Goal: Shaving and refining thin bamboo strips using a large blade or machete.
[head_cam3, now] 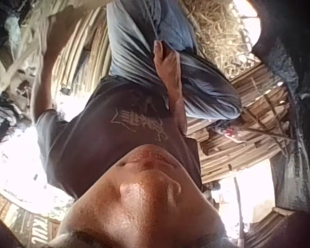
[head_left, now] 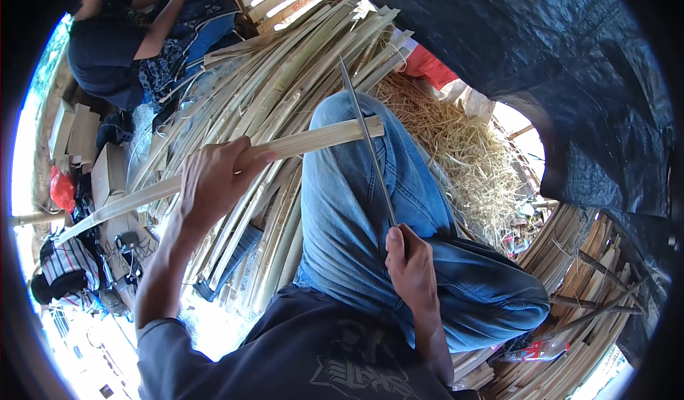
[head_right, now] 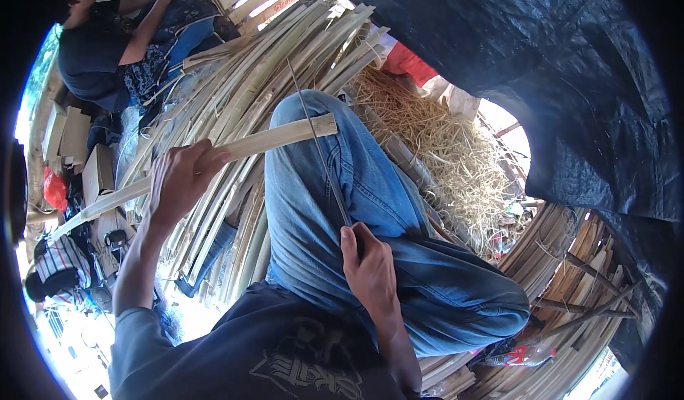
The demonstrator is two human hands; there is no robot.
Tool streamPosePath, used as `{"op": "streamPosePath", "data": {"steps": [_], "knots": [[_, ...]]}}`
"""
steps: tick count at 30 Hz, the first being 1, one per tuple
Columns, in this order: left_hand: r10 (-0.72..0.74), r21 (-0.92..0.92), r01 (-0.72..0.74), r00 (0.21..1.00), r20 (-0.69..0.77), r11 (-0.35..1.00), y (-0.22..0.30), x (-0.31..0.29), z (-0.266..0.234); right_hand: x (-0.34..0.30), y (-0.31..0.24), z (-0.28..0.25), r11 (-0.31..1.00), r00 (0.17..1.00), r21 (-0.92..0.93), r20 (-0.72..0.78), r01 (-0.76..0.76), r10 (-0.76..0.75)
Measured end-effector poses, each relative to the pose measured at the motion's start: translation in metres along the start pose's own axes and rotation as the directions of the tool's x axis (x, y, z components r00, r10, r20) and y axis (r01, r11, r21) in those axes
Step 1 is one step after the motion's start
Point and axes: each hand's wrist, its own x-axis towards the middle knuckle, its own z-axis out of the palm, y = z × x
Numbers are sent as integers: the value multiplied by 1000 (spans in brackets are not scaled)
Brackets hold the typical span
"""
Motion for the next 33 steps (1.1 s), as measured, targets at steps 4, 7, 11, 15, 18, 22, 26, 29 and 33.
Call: {"op": "streamPosePath", "data": {"steps": [4, 7, 11, 15, 18, 22, 26, 29, 33], "knots": [[-107, -105, 118, 989, 106, 988, 9, 6, 5, -3, 11, 5, 999, 1000, 38, -19, -14, 14], [-5, -213, 31, 992, 123, 977, -4, 17, 33, -3, 17, 6, 1000, 999, 17, -32, 6, -6], [79, -393, 50, 949, 305, 918, -19, 35, 66, 0, 20, 6, 999, 999, 39, -34, 34, -32], [214, -595, 216, 796, 567, 774, -26, 50, 69, -3, 17, 9, 998, 999, 69, -46, 14, -11], [248, -635, 244, 774, 583, 733, -17, 54, 64, -1, 18, 9, 999, 997, -6, -64, 44, -44], [197, -582, 257, 773, 602, 771, -9, 55, 62, -2, 8, 3, 999, 998, -33, -63, 12, -14], [110, -434, 195, 803, 585, 880, 7, 62, 50, 15, 1, 7, 998, 991, -49, -129, 40, -47], [90, -441, 132, 890, 447, 888, 18, 62, 57, 47, -2, 12, 1000, 988, -2, -154, 27, -27], [103, -445, 213, 803, 587, 870, 10, 67, 50, 39, 7, 16, 1000, 987, 16, -160, 24, -21]]}}
